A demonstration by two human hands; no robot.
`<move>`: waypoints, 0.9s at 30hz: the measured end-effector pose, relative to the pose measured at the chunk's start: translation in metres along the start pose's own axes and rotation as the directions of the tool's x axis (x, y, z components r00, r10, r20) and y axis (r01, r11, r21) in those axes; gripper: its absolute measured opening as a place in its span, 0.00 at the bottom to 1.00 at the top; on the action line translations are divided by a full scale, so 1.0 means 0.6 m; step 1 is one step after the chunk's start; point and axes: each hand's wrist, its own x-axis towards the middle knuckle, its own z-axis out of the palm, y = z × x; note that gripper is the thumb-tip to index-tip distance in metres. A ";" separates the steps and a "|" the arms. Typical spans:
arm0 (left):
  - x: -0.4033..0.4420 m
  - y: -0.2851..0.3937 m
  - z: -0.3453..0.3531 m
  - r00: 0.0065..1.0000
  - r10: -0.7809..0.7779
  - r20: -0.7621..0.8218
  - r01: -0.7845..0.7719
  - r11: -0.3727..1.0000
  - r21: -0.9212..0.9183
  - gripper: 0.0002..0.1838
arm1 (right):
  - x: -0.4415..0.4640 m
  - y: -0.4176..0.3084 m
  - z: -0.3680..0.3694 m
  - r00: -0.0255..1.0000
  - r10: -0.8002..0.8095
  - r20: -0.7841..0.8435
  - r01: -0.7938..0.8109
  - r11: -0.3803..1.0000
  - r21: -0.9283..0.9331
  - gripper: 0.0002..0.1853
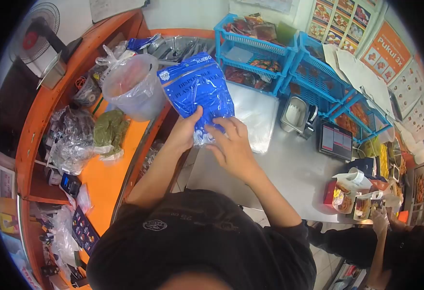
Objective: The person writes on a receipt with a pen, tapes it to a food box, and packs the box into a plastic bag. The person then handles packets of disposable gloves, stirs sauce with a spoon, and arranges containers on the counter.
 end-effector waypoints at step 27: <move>0.035 -0.026 -0.053 0.979 -0.185 0.083 0.189 0.981 -0.037 0.17 | -0.034 0.010 0.029 0.997 -0.020 0.070 0.025 0.997 -0.075 0.11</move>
